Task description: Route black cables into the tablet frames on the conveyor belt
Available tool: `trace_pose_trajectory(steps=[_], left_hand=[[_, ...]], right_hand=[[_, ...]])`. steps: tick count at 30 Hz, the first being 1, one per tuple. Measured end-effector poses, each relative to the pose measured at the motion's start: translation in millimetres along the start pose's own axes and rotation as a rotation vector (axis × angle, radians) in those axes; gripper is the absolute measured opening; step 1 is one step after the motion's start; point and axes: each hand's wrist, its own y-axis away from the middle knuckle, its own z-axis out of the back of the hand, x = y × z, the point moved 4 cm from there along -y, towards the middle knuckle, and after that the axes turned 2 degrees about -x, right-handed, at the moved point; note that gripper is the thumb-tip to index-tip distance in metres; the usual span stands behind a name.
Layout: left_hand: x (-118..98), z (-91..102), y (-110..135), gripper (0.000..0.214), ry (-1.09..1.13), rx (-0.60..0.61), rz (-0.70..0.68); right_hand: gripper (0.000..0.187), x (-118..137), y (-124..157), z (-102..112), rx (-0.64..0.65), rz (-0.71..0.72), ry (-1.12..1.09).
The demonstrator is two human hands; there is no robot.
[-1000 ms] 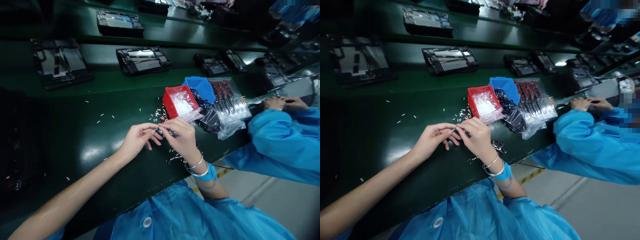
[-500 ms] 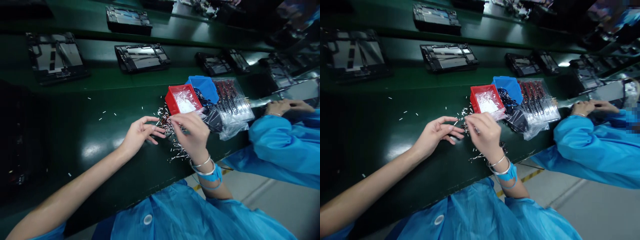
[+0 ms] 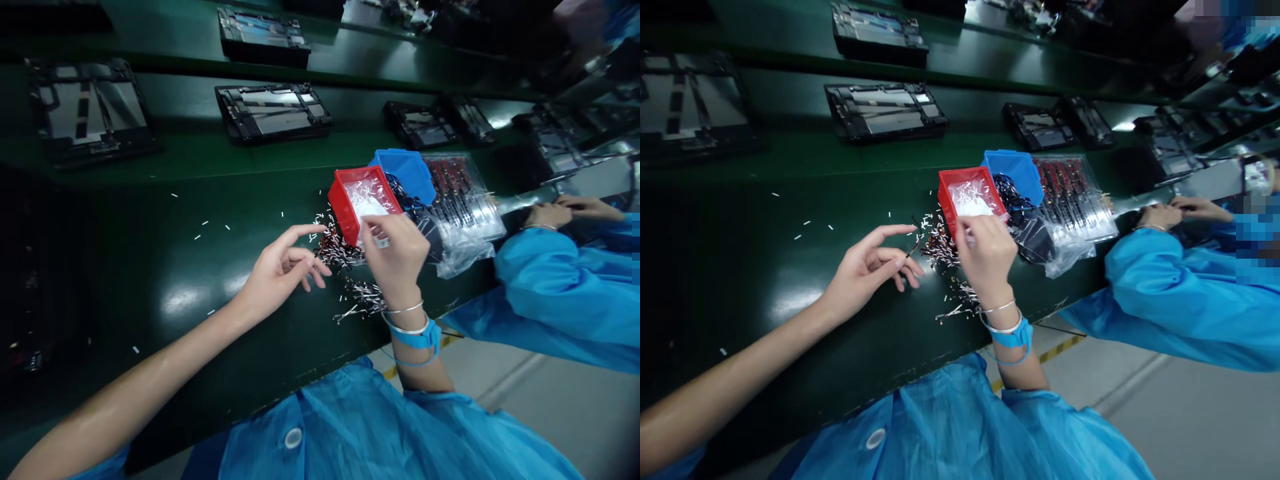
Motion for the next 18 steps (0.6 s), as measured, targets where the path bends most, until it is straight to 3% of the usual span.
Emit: trace_pose_trajectory(steps=[3,6,9,11,14,16,18], left_hand=[[2,-0.3,-1,0.047,0.09,-0.012,0.025],[3,-3.9,-1,0.051,0.137,0.032,0.052],[2,5.1,-7,0.051,0.068,0.063,0.076],[-6,32.1,-23,0.046,-0.148,-0.124,-0.019],[-30,89.6,-62,0.052,-0.629,-0.582,-0.216],[-40,125.6,-95,0.077,-0.787,-0.785,-0.147],[-44,155.9,-126,0.096,-0.788,-0.911,-0.001]], right_hand=[[0.03,2,1,1,0.035,0.055,-0.041],[0.018,20,7,-7,0.161,0.177,-0.245],[0.016,25,11,-10,0.103,0.131,-0.317],[0.017,18,11,-11,0.026,0.046,-0.325],[0.02,5,13,-10,-0.046,-0.043,-0.347],[0.023,-1,14,-9,-0.055,-0.068,-0.357],[0.027,-3,15,-9,-0.042,-0.075,-0.364]])
